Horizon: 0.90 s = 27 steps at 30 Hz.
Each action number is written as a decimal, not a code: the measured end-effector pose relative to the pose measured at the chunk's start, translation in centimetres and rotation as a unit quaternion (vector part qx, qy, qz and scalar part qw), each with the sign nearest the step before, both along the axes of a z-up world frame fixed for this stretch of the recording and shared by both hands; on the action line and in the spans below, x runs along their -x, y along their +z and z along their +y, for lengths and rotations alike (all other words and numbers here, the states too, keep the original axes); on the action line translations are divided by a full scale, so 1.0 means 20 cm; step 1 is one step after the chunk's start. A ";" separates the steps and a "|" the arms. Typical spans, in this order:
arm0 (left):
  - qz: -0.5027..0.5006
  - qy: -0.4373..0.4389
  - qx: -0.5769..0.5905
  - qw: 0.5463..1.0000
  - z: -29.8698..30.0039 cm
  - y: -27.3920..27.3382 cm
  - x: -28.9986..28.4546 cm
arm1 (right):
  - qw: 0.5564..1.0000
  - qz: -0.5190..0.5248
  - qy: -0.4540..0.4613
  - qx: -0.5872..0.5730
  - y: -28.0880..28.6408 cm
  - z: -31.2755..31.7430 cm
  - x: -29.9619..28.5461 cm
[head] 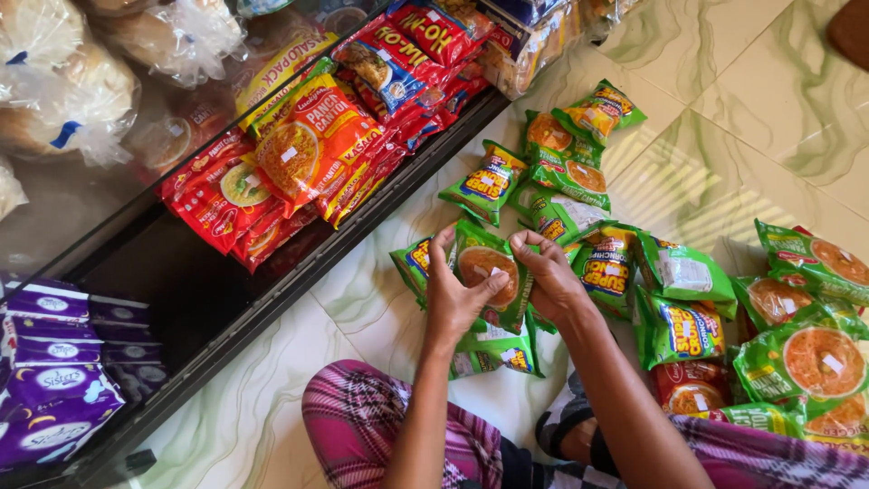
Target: Organizing and restocking instant noodle packets on a shelf in a grocery store.
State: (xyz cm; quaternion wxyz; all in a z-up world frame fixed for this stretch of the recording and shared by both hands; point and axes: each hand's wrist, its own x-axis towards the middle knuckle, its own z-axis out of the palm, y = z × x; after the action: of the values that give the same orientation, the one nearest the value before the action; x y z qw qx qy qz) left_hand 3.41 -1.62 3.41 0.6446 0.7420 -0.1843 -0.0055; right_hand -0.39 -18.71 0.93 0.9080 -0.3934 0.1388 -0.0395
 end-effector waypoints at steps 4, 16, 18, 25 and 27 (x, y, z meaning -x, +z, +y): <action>0.153 -0.085 0.094 0.980 0.04 0.08 -0.03 | 1.000 0.005 0.015 0.006 0.05 0.01 0.00; 0.222 -0.044 0.209 0.951 0.04 -0.12 -0.04 | 0.981 -0.054 0.012 0.188 0.13 0.01 0.00; 0.210 -0.035 0.187 0.959 0.05 -0.13 -0.04 | 0.948 0.005 0.026 0.318 0.20 0.06 0.01; 0.256 -0.024 0.176 0.950 0.11 -0.35 -0.06 | 0.947 -0.079 0.035 0.308 0.11 0.09 0.01; 0.256 -0.036 0.179 0.949 0.13 -0.53 -0.07 | 0.962 0.048 0.057 0.262 0.16 0.11 0.02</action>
State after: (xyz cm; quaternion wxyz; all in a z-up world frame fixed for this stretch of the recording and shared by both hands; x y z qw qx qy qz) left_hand 4.86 1.02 -7.26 0.7916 0.5810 -0.0378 -0.1854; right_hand -0.71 -16.57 4.21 0.7661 -0.6263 0.1444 -0.0037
